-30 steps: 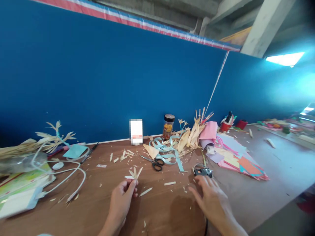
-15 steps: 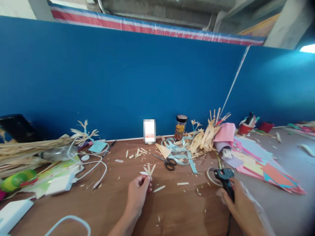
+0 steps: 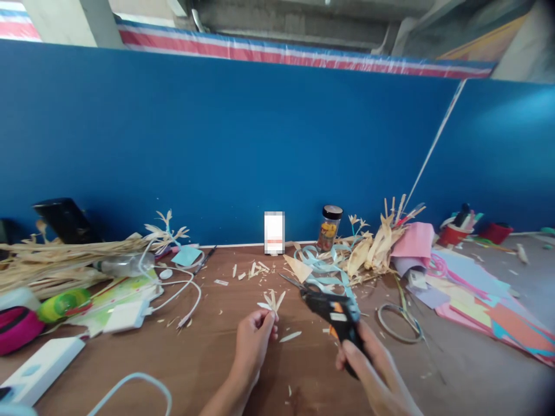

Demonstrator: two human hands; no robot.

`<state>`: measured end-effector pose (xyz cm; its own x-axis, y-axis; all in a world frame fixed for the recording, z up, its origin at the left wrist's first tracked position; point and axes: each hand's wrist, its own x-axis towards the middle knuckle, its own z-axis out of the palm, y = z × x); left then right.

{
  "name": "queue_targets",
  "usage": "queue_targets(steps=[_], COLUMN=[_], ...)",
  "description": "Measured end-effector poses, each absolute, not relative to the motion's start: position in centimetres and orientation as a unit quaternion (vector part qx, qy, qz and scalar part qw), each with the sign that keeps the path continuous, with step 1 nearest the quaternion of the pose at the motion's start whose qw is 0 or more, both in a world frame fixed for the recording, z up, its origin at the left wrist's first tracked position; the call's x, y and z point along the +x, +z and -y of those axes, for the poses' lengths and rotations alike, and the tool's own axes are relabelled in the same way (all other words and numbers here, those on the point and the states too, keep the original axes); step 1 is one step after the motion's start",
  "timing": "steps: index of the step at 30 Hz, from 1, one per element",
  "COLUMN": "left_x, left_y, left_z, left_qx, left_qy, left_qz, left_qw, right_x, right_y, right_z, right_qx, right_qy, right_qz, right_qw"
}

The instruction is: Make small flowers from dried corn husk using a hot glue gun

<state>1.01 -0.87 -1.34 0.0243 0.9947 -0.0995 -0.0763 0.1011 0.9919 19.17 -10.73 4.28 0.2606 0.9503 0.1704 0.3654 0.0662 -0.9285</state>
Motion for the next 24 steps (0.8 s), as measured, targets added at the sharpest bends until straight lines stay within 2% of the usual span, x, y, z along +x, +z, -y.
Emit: queue_targets(steps=[3, 8, 16, 24], left_x=[1.0, 1.0, 1.0, 1.1], left_y=[-1.2, -1.0, -1.2, -1.2], left_z=[0.9, 0.8, 0.9, 0.7], left_qx=[0.453, 0.422, 0.430, 0.451], left_qy=[0.493, 0.500, 0.477, 0.449], left_qz=[-0.497, -0.481, -0.482, -0.501], left_qw=[0.552, 0.584, 0.596, 0.586], right_x=[16.8, 15.1, 13.9, 13.3], right_y=[4.9, 4.1, 0.6, -0.4], right_z=[8.5, 4.0, 0.5, 0.8], right_qx=[-0.585, -0.521, -0.551, -0.531], right_qy=[0.358, 0.442, 0.437, 0.458], right_qz=[0.540, 0.447, 0.413, 0.416], right_qw=[0.487, 0.577, 0.579, 0.579])
